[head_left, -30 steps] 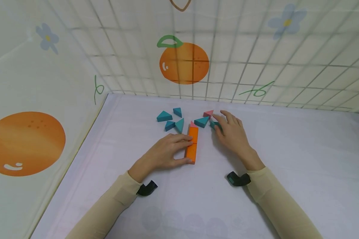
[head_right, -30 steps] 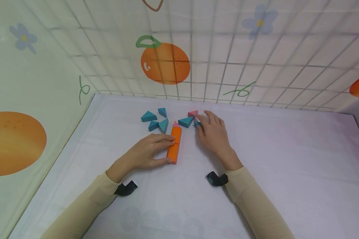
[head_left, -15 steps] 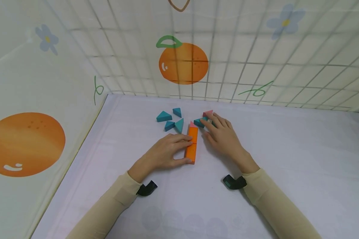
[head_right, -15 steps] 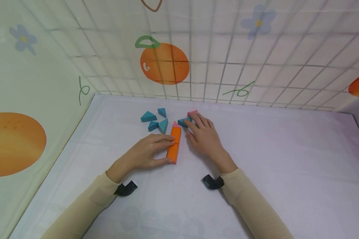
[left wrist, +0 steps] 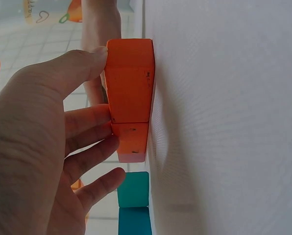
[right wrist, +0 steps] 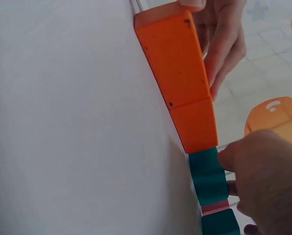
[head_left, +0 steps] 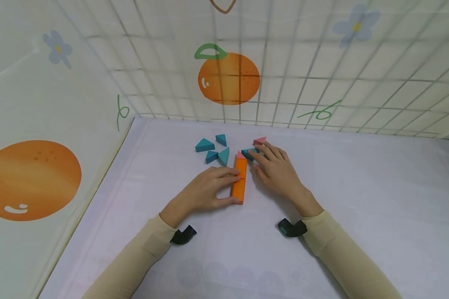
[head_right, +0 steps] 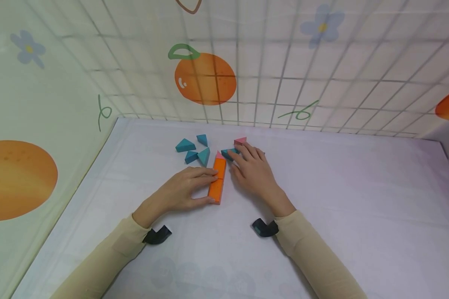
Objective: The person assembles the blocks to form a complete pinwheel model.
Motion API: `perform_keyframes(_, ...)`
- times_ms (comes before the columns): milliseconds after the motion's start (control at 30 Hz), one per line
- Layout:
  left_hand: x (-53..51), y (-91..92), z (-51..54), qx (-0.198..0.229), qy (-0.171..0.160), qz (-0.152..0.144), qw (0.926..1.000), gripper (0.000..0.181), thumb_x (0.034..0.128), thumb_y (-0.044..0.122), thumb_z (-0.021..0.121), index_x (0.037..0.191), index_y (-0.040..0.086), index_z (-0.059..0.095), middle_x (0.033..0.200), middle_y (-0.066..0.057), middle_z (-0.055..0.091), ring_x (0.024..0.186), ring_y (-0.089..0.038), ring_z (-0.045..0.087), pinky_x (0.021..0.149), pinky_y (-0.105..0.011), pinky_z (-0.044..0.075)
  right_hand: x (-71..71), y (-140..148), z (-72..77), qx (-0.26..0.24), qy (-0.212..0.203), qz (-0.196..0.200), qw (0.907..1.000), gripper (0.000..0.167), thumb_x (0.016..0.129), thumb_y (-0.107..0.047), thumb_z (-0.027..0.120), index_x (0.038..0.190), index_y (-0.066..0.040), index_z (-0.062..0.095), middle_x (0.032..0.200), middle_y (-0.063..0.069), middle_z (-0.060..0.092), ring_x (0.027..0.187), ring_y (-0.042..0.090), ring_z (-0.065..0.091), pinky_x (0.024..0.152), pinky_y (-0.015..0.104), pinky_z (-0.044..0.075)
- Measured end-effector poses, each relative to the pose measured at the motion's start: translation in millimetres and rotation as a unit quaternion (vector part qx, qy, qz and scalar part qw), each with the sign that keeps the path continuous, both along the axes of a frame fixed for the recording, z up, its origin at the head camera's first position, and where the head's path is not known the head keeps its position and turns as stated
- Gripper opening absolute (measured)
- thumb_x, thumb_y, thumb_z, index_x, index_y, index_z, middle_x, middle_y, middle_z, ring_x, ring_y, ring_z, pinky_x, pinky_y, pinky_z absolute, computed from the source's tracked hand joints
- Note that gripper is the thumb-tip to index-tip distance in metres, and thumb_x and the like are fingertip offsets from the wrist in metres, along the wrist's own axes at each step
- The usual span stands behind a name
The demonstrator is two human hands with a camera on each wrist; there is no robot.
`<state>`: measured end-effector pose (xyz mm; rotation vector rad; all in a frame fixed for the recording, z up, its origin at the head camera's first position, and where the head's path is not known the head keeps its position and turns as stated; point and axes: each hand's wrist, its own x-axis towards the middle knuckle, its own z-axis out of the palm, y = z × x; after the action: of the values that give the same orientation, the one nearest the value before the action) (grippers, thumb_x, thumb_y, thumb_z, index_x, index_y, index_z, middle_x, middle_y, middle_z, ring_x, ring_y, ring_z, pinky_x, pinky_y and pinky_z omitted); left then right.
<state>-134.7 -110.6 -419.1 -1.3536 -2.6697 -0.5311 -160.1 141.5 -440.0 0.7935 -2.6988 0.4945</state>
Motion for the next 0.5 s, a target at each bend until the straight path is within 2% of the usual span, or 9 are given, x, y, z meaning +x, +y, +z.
perform_keyframes(167,0.1,-0.4,-1.0,0.002,-0.002,0.001,1.0,0.059,0.0826,0.05,0.074,0.126,0.011,0.067,0.134,-0.002,0.061,0.122,-0.017,0.057,0.105,-0.033,0.046,0.2,-1.0,0.5,-0.002,0.005,0.003,1.0,0.041,0.095,-0.023,0.061,0.135,-0.011,0.058,0.141,0.014,0.051,0.139,0.036,0.038,0.11,0.055,0.033)
perform_keyframes(500,0.5,0.0,0.3,0.004,-0.005,0.002,1.0,0.06,0.0825,0.051,0.074,0.126,0.011,0.067,0.134,-0.002,0.061,0.123,-0.018,0.057,0.105,-0.034,0.046,2.5,-5.1,0.6,-0.006,-0.014,0.0,0.9999,0.046,0.096,-0.024,0.06,0.141,-0.014,0.054,0.143,0.013,0.048,0.142,0.036,0.032,0.114,0.057,0.027)
